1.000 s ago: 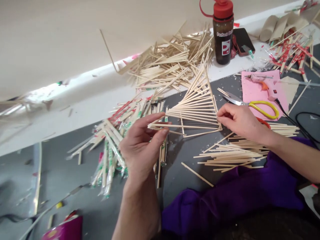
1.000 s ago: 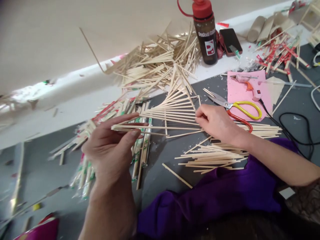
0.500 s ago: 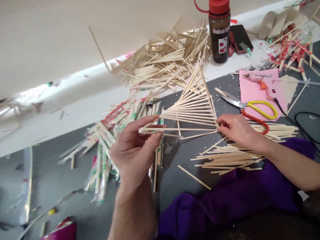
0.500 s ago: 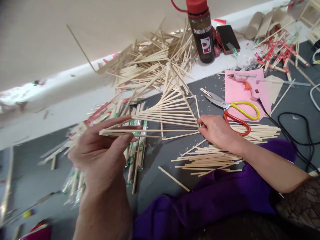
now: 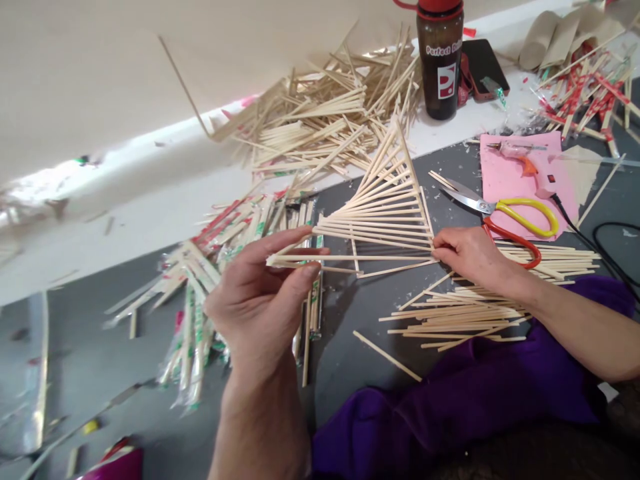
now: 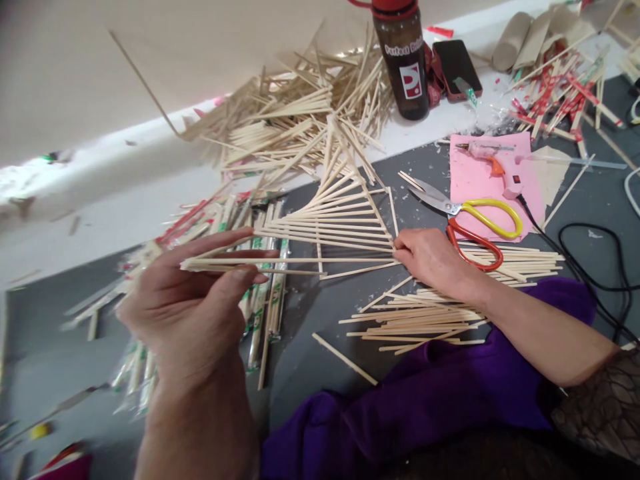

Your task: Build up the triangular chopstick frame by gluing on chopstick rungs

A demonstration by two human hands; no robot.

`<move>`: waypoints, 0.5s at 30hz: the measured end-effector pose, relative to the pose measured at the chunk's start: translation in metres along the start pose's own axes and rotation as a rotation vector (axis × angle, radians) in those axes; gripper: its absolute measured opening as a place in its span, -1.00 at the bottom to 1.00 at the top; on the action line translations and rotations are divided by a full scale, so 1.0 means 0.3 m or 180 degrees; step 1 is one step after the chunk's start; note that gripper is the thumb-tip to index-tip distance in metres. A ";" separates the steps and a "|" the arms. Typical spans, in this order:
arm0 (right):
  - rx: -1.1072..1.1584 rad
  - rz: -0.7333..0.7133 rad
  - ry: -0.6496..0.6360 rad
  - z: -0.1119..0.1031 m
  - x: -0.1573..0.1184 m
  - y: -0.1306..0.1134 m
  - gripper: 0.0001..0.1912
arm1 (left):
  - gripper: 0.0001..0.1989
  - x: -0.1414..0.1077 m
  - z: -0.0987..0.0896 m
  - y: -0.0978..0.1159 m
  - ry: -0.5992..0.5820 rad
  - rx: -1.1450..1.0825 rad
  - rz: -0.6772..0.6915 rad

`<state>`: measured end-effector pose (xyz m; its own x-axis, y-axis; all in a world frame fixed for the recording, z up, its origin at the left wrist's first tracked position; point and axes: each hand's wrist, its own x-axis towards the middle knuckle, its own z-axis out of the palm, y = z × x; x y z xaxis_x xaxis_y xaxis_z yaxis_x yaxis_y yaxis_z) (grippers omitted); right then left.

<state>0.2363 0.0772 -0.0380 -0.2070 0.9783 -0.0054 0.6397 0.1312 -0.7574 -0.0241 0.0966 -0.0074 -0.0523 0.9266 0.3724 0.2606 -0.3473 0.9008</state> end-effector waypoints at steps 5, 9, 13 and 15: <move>0.0004 0.0039 -0.0076 -0.005 -0.003 -0.013 -0.83 | -0.65 0.002 0.003 0.004 0.0006 -0.0069 0.0041; -0.0009 0.0069 -0.0158 -0.013 -0.005 -0.027 -0.82 | -0.66 0.003 0.008 0.012 0.0057 -0.0062 0.0045; -0.0040 0.0072 -0.0169 -0.013 -0.006 -0.028 -0.82 | -0.66 0.004 0.005 0.012 0.0058 -0.0023 0.0067; -0.0081 0.0090 -0.0163 -0.010 -0.005 -0.024 -0.83 | -0.66 0.004 0.001 0.008 0.0058 0.0028 0.0057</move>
<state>0.2343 0.0753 -0.0305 -0.2260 0.9723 -0.0605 0.6643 0.1084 -0.7396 -0.0233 0.0969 -0.0048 -0.0652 0.9174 0.3925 0.2700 -0.3624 0.8920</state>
